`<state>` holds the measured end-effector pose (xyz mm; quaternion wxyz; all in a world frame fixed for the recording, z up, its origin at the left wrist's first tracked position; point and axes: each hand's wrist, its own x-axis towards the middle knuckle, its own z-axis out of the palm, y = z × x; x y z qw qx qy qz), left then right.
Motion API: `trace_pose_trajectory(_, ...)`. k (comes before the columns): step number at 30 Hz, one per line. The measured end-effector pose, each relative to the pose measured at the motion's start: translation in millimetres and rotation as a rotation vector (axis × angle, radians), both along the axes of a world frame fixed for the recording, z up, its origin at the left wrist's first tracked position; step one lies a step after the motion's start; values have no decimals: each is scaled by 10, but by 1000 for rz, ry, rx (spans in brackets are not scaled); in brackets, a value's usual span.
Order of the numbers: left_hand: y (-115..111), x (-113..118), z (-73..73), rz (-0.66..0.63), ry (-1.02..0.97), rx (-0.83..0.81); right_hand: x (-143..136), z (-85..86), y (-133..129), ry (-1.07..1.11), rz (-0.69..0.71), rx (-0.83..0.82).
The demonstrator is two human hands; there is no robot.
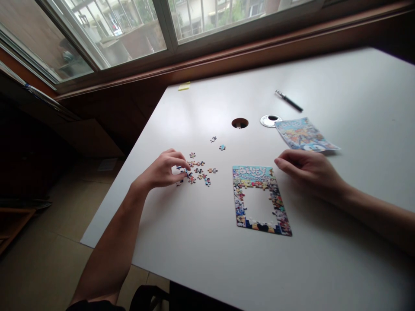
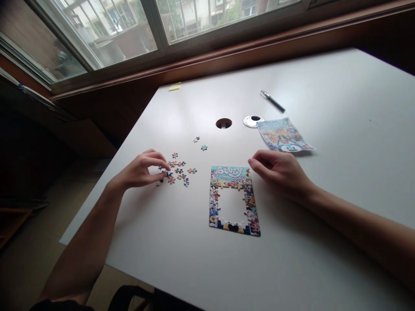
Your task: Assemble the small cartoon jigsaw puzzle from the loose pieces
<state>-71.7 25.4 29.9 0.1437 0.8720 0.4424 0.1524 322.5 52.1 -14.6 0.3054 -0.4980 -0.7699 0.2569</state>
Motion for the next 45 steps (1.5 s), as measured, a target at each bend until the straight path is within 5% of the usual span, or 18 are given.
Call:
trace_pose_trajectory(9,-37,83,29,-100,65,-86,6,7,-8,2,-4,3)
trace_pose_trajectory(18,-19,45,-7,-6,41,50,-19,28,-10,30,-10,-13)
trace_pose_trajectory(45,-18,82,43,-112,-17,-82,-23,40,-23,33,6,-10)
